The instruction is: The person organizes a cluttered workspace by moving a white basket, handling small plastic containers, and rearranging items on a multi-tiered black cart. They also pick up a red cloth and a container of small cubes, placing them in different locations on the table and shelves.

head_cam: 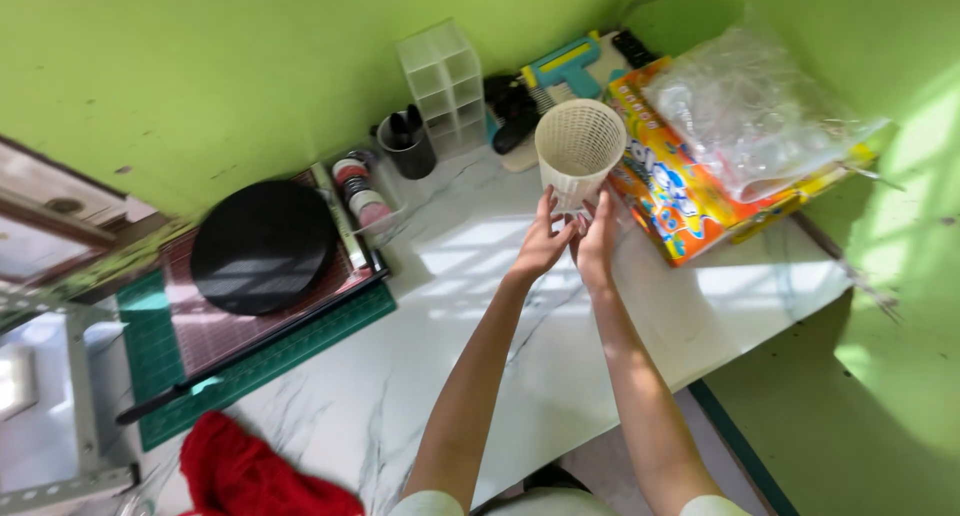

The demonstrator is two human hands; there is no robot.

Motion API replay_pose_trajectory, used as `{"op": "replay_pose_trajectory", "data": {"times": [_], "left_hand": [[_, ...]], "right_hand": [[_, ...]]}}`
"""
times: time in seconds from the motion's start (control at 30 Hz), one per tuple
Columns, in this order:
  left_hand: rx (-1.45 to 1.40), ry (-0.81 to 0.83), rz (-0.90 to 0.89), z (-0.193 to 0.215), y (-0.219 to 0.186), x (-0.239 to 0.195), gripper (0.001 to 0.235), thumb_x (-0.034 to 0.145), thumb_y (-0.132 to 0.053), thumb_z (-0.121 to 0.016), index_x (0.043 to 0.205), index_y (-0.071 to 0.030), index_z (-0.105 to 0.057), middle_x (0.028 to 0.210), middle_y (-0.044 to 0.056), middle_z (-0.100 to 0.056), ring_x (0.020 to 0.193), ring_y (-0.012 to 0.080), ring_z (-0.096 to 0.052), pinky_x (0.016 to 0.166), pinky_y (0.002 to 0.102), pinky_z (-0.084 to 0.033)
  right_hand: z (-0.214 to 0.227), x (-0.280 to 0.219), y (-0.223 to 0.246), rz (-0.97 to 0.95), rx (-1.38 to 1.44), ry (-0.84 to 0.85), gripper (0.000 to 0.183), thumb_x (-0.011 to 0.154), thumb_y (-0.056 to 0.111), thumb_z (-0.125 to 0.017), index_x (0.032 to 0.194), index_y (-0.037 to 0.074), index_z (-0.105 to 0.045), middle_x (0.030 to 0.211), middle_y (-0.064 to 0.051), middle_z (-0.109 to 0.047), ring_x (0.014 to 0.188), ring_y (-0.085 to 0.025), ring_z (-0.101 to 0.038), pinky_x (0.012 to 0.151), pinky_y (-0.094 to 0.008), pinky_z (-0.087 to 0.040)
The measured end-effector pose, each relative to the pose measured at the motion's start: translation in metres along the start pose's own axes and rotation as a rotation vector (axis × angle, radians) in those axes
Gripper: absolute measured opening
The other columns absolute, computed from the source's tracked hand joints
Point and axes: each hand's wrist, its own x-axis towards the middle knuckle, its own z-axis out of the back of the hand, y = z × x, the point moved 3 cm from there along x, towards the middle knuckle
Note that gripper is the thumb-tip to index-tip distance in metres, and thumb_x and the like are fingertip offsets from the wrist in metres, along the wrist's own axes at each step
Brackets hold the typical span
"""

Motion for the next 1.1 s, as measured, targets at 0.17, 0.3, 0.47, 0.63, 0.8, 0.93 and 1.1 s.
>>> {"op": "replay_pose_trajectory", "data": {"times": [0.17, 0.3, 0.47, 0.63, 0.8, 0.93, 1.1], "left_hand": [[-0.141, -0.045, 0.064, -0.011, -0.020, 0.021, 0.096, 0.092, -0.029, -0.069, 0.163, -0.009, -0.008, 0.163, 0.023, -0.034, 0.136, 0.0341, -0.053, 0.105, 0.043, -0.053], [-0.075, -0.088, 0.065, 0.009, 0.002, 0.009, 0.084, 0.095, -0.027, -0.070, 0.161, -0.007, -0.022, 0.160, 0.023, -0.041, 0.136, 0.0330, -0.056, 0.105, 0.043, -0.050], [-0.083, -0.073, 0.123, 0.055, -0.002, -0.052, 0.071, 0.097, -0.024, -0.065, 0.159, -0.013, -0.030, 0.156, 0.015, -0.048, 0.128, 0.0278, -0.060, 0.103, 0.040, -0.052], [0.002, -0.047, 0.255, 0.097, -0.031, -0.106, 0.058, 0.101, -0.026, -0.059, 0.154, -0.015, -0.038, 0.145, 0.010, -0.060, 0.118, 0.0226, -0.065, 0.098, 0.038, -0.054], [-0.023, -0.033, 0.275, 0.095, -0.031, -0.108, 0.052, 0.103, -0.025, -0.055, 0.152, -0.013, -0.040, 0.137, 0.009, -0.065, 0.114, 0.0204, -0.067, 0.098, 0.034, -0.056], [-0.078, -0.015, 0.260, 0.076, -0.026, -0.094, 0.051, 0.103, -0.024, -0.057, 0.150, -0.012, -0.042, 0.137, 0.010, -0.065, 0.116, 0.0218, -0.067, 0.099, 0.035, -0.055], [-0.060, -0.080, 0.128, 0.054, -0.009, -0.072, 0.050, 0.100, -0.018, -0.062, 0.146, -0.008, -0.046, 0.143, 0.014, -0.060, 0.122, 0.0254, -0.064, 0.099, 0.038, -0.055]], "right_hand": [[0.004, -0.014, 0.031, 0.010, 0.058, 0.019, 0.074, 0.100, 0.009, -0.061, 0.165, 0.008, -0.025, 0.162, -0.014, -0.031, 0.144, -0.027, -0.046, 0.104, -0.037, -0.053], [-0.010, -0.041, 0.042, 0.028, -0.482, 0.079, 0.083, 0.092, -0.011, -0.061, 0.162, 0.011, -0.023, 0.162, -0.016, -0.031, 0.142, -0.028, -0.049, 0.109, -0.036, -0.052], [-0.001, -0.007, 0.010, 0.206, -0.519, 0.074, 0.098, 0.088, 0.004, -0.078, 0.161, 0.000, -0.013, 0.164, -0.025, -0.022, 0.150, -0.037, -0.032, 0.119, -0.043, -0.033], [-0.034, 0.037, 0.037, 0.295, -0.661, -0.007, 0.126, 0.070, 0.027, -0.099, 0.157, -0.007, -0.015, 0.160, -0.029, -0.026, 0.149, -0.042, -0.030, 0.125, -0.047, -0.024], [-0.049, 0.036, 0.030, 0.387, -0.773, -0.131, 0.115, 0.068, 0.033, -0.100, 0.151, -0.003, -0.030, 0.149, -0.026, -0.042, 0.136, -0.043, -0.041, 0.117, -0.054, -0.034], [-0.040, 0.031, 0.012, 0.401, -0.799, -0.149, 0.110, 0.073, 0.033, -0.100, 0.150, -0.004, -0.031, 0.147, -0.029, -0.040, 0.134, -0.045, -0.038, 0.114, -0.057, -0.032], [-0.026, 0.007, -0.014, 0.372, -0.832, -0.094, 0.102, 0.079, 0.026, -0.091, 0.155, -0.004, -0.029, 0.147, -0.031, -0.039, 0.138, -0.046, -0.035, 0.117, -0.056, -0.030]]}}
